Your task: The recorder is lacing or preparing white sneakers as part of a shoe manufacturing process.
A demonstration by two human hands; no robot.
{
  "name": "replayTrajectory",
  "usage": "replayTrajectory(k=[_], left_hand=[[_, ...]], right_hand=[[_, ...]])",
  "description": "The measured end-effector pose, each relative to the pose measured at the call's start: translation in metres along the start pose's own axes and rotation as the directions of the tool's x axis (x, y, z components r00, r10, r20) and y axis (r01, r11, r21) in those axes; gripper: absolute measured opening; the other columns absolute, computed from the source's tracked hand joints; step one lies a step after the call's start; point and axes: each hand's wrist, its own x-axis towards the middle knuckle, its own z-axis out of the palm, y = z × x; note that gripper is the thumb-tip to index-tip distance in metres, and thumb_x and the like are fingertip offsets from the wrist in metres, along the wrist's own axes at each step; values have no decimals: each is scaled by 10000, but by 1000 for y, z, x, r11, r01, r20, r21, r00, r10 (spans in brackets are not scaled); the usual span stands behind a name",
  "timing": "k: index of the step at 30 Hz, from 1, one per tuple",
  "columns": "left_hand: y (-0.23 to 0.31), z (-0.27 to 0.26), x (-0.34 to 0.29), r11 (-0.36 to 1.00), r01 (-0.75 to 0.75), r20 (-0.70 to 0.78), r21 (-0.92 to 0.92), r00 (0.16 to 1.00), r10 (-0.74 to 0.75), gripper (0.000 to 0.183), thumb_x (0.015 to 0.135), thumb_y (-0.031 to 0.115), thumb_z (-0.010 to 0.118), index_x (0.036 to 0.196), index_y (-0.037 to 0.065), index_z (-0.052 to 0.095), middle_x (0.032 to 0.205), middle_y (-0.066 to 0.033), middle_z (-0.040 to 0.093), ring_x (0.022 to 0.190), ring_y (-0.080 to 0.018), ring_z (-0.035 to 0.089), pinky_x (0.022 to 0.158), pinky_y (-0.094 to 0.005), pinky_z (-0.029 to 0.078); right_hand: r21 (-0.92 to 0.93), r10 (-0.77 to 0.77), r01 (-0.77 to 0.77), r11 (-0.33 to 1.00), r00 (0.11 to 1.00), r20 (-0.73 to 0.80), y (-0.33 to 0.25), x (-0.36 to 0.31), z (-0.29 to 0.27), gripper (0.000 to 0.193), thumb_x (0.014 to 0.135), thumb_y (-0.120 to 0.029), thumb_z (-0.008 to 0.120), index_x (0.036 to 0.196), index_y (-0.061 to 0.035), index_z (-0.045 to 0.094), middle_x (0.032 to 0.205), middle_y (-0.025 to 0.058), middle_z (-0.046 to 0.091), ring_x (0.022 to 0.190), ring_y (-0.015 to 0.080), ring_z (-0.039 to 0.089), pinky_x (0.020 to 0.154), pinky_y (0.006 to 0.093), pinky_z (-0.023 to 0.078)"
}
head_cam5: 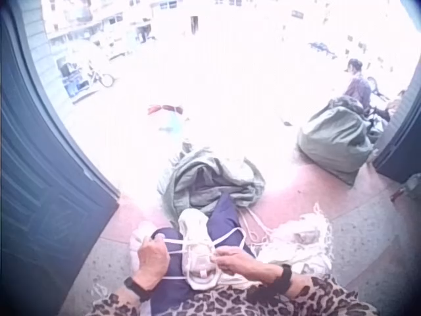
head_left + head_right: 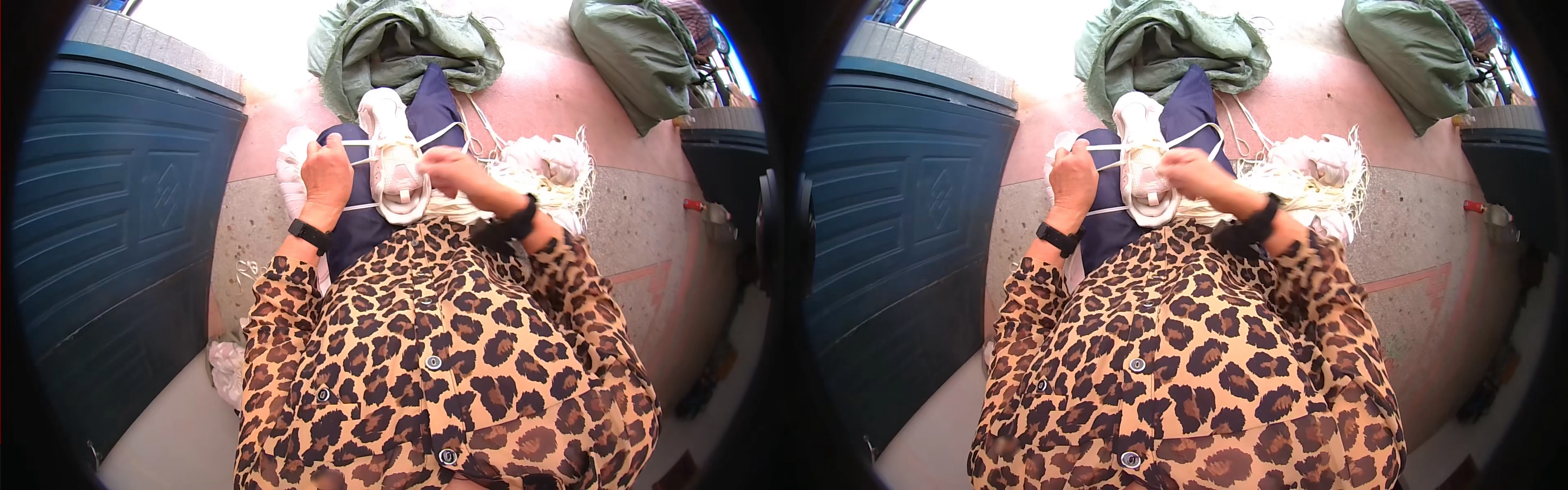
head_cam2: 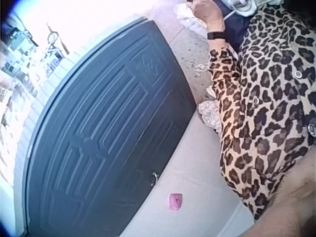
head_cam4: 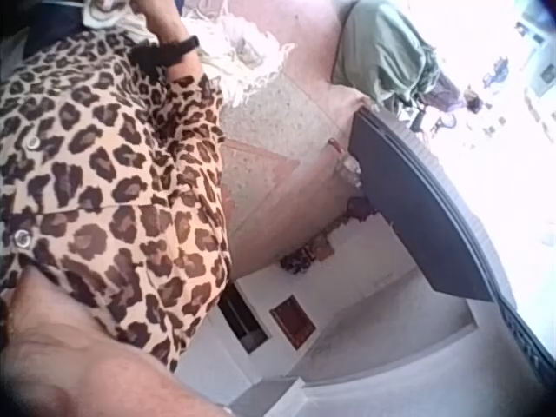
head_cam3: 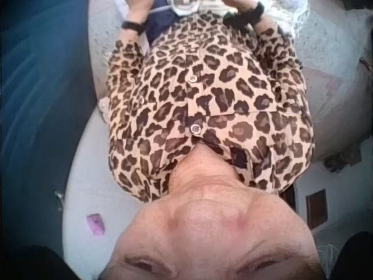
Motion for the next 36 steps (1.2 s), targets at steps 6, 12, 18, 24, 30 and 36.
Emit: replayTrajectory(k=[6, 12, 18, 24, 30, 36], left_hand=[[15, 16, 9, 977, 168, 198, -133, 970, -140, 119, 808, 91, 471, 820, -11, 532, 766, -211, 608, 788, -385, 579, 690, -464, 478], [12, 25, 25, 870, 176, 337, -461, 941, -12, 190, 804, 122, 488, 896, 10, 609, 935, -196, 628, 896, -365, 594, 792, -447, 466], [2, 18, 34, 706, 346, 580, -617, 807, 111, 215, 859, 144, 533, 967, -18, 625, 841, -81, 643, 793, -148, 581, 743, -286, 451], [15, -2, 49, 728, 282, 706, -625, 603, 372, 241, 890, 187, 539, 952, -29, 626, 837, -44, 628, 796, -110, 546, 757, -244, 426], [0, -56, 61, 414, 218, 434, -884, 712, 552, 276, 923, 213, 488, 886, -18, 633, 783, -80, 633, 721, -166, 578, 720, -274, 456], [-142, -146, 75, -545, 171, 247, -821, 967, -68, 247, 957, 176, 432, 738, 67, 463, 581, 9, 340, 553, -120, 368, 586, -288, 370]], right_hand=[[544, -713, 687, 481, 668, -213, -113, -124, -46, 208, 906, -153, 433, 702, -121, 407, 521, -66, 213, 442, 68, 200, 465, 251, 217], [657, -911, 724, 211, 389, -137, -154, -187, -65, 109, 862, -81, 442, 759, -48, 448, 486, -68, 264, 382, 35, 191, 396, 225, 163], [466, -900, 846, 259, 387, -200, -129, -197, -81, 91, 866, -97, 440, 851, -21, 488, 486, -70, 248, 399, 43, 189, 431, 230, 181], [342, -878, 882, 325, 416, -238, -124, -200, -88, 141, 893, -115, 430, 861, -9, 517, 522, -63, 254, 419, 38, 207, 439, 222, 190], [10, -618, 758, 652, 539, -573, -115, -137, -82, 246, 944, -177, 443, 1088, 8, 517, 605, -73, 266, 472, 27, 248, 439, 192, 240], [-189, -368, 315, 930, 811, -456, -33, -25, -54, 166, 901, -159, 534, 998, -57, 622, 617, -83, 434, 523, 18, 369, 455, 178, 305]])
